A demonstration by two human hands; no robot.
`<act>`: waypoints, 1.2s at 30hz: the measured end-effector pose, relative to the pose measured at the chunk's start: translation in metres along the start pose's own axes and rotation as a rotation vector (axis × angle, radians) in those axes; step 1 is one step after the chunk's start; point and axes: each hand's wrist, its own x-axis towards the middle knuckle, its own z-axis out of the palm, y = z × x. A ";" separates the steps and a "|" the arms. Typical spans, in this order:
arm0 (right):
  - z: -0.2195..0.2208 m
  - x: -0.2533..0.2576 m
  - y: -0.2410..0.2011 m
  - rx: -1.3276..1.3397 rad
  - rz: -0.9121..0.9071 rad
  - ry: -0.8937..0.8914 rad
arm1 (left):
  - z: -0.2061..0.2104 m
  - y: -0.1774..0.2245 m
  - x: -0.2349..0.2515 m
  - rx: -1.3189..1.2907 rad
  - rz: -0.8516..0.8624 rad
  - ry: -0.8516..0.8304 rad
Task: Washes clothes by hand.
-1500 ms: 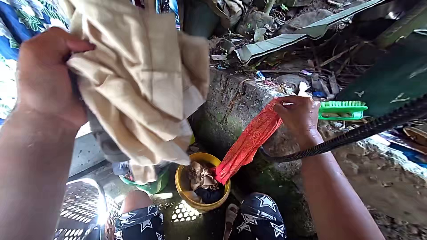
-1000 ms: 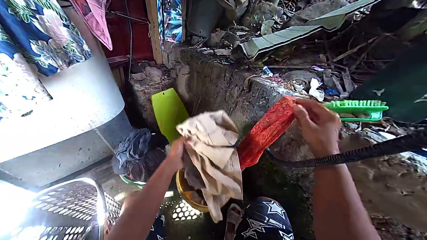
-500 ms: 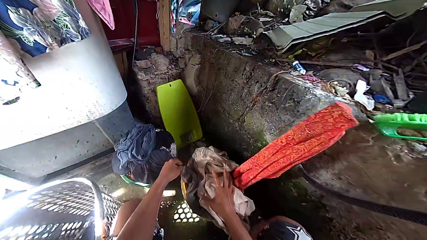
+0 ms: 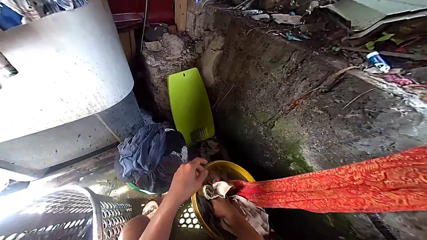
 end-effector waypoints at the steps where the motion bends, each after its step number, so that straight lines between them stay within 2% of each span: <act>1: -0.002 0.005 -0.003 -0.016 0.026 -0.027 | 0.001 0.003 -0.001 -0.009 0.019 0.001; 5: 0.005 0.023 -0.011 0.069 0.086 0.002 | 0.008 0.007 -0.005 -0.056 0.068 0.012; 9: 0.020 0.028 -0.020 0.423 0.193 0.118 | 0.008 0.006 -0.008 -0.044 0.073 0.012; 12: 0.034 0.020 -0.021 0.732 0.241 0.297 | 0.006 0.003 -0.009 -0.026 0.073 0.020; 16: 0.052 0.001 -0.025 0.657 0.325 0.542 | 0.005 -0.002 -0.012 0.001 0.069 0.043; 20: 0.073 -0.010 -0.019 0.711 0.239 0.506 | 0.004 -0.008 -0.013 0.022 0.057 0.057; 24: 0.091 0.014 -0.007 0.488 0.194 0.527 | 0.000 -0.006 -0.011 0.031 0.039 0.038; 27: 0.084 0.014 -0.009 0.611 0.148 0.601 | 0.000 -0.005 -0.010 0.030 0.051 0.027; 31: 0.043 -0.010 -0.029 0.584 0.201 0.317 | -0.002 -0.001 -0.006 0.038 0.057 0.015; 33: 0.029 -0.010 -0.034 0.379 0.219 0.130 | -0.002 0.002 -0.005 0.036 0.058 0.009; 36: 0.031 0.002 -0.030 0.126 0.154 0.022 | 0.000 0.006 -0.003 0.033 0.072 0.006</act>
